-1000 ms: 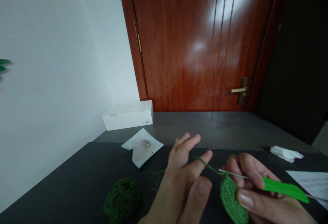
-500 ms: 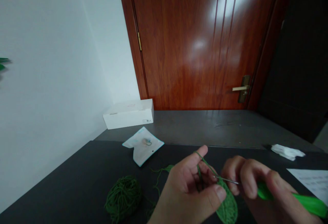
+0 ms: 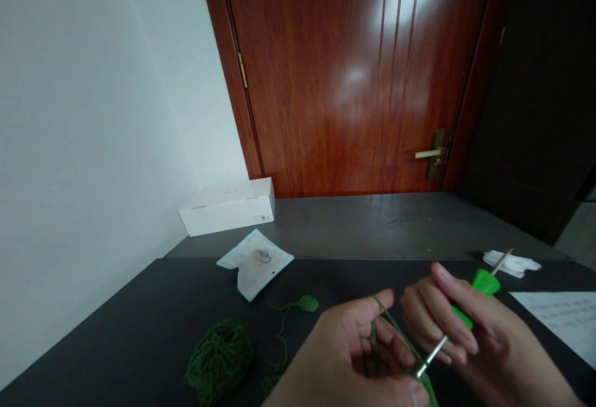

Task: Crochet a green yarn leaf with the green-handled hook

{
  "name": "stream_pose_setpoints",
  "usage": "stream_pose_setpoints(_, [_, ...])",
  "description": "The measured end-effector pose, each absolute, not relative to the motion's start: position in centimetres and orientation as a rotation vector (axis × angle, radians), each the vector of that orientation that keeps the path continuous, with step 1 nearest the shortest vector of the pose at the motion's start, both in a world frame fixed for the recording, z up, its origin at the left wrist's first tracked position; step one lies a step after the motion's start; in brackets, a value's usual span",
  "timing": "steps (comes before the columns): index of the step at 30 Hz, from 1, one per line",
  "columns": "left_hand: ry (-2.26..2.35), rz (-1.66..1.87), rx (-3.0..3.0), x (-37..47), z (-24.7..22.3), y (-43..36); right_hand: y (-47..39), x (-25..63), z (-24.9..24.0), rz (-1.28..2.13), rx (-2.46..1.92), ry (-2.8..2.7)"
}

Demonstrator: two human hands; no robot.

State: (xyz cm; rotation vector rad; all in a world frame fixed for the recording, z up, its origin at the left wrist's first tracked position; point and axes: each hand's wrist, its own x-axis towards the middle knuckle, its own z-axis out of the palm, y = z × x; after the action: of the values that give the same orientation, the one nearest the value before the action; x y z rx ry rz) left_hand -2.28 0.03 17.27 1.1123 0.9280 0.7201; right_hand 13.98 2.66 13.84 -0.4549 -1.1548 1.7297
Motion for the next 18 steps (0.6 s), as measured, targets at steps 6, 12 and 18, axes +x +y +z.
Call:
stream_pose_setpoints(6, [0.929,0.733,1.047,-2.6,17.1,0.0,2.5,14.5,14.1,1.593,-0.507,-1.253])
stream_pose_setpoints(12, [0.932,0.747,1.081,-2.6,17.0,0.1,2.6,15.3,14.0,1.459,-0.504,-1.381])
stream_pose_setpoints(18, [0.929,0.774,1.105,-2.9,17.1,0.0,2.2,15.5,13.8,1.37,-0.453,-1.427])
